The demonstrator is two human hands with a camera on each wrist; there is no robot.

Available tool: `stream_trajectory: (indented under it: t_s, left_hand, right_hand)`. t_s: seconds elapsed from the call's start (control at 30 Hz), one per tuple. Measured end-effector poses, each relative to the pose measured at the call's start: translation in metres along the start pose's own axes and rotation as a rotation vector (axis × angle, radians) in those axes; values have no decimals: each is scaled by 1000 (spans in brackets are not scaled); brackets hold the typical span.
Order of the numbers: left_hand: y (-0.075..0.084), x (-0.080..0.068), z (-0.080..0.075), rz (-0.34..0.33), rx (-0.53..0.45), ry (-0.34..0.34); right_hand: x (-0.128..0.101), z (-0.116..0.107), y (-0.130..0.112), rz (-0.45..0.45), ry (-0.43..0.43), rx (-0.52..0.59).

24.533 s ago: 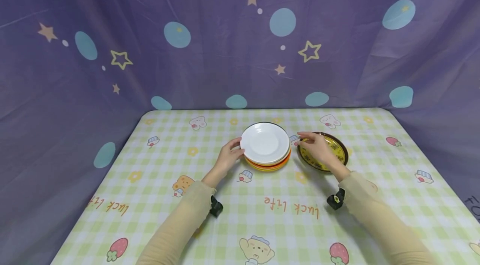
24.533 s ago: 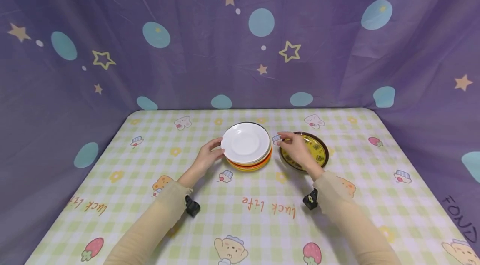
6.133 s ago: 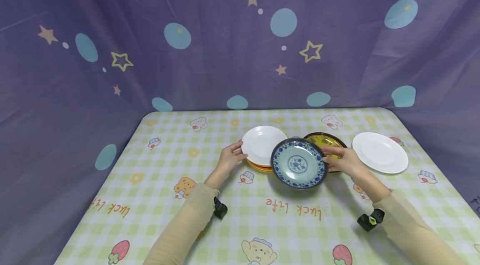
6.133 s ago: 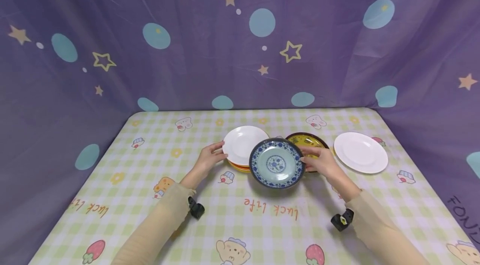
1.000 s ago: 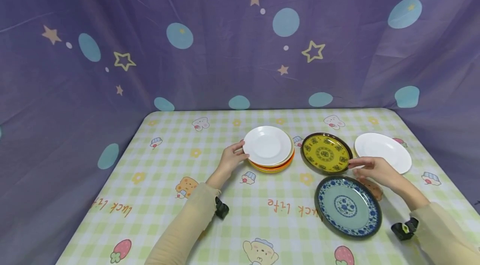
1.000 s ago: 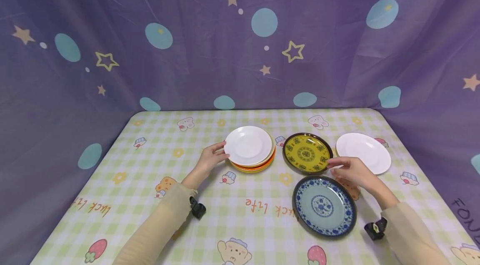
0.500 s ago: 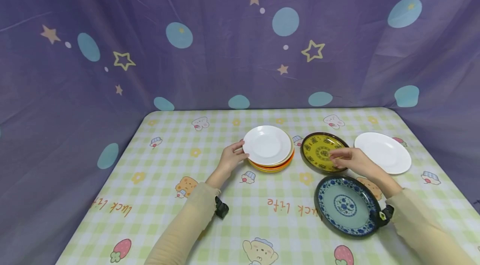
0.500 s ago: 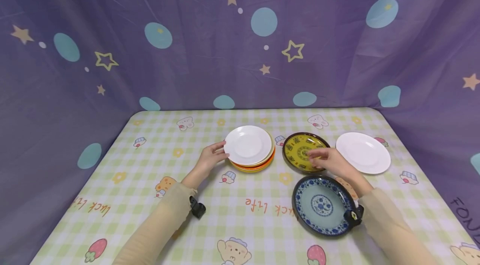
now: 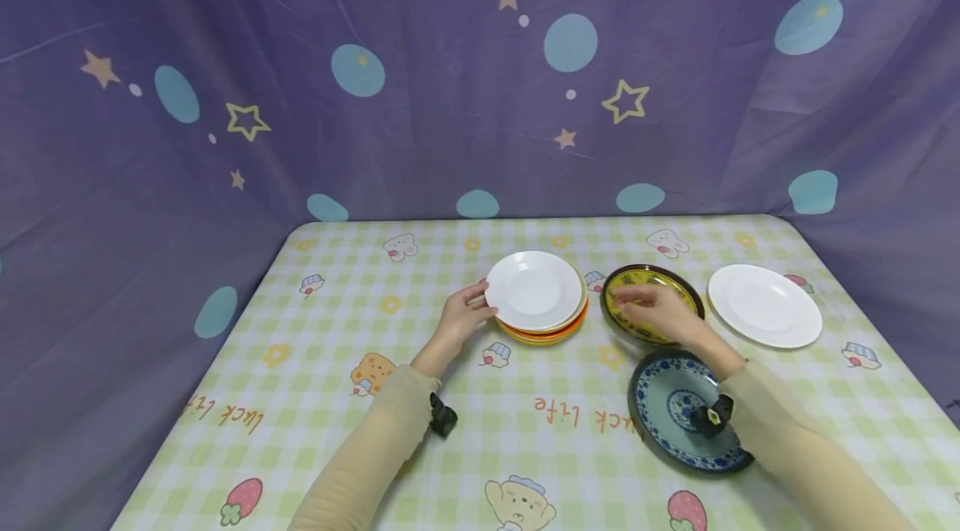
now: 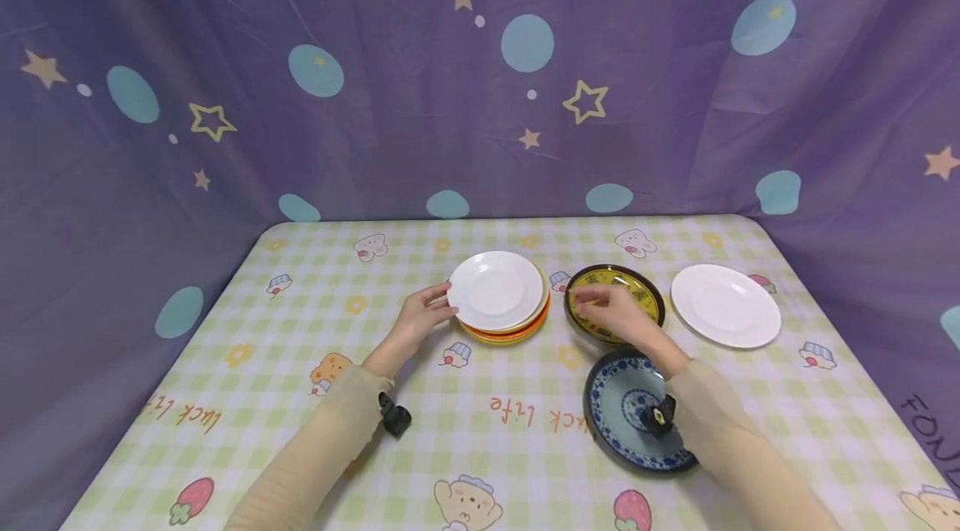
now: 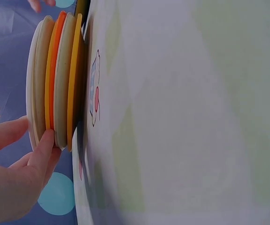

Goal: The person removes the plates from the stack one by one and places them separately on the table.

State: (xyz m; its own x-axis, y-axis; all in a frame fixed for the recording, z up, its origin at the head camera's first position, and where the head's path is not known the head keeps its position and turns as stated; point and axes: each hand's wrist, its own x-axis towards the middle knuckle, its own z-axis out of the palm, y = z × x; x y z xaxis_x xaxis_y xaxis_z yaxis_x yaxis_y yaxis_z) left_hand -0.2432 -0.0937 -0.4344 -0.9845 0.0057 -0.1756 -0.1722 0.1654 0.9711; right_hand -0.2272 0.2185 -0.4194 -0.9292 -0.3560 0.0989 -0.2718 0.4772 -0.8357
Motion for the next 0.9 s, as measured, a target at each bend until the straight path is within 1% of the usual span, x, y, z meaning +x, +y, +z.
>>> stream_trajectory:
  t_s: [0.2,0.3,0.43,0.67,0.9]
  left_hand:
    - [0,0,0,2,-2,3]
    - [0,1,-1,3,0,2]
    - [0,1,-2,4,-1,5]
    - [1,1,-1,9,-12,-1]
    - [-1,0,-1,6,-7,1]
  right_hand:
    - [13,11,-8,21,16,29]
    - [18,16,-12,44,38,20]
    - [24,21,-16,61,53,33]
    - [32,30,-21,105,104,40]
    - [37,34,-19,136,103,57]
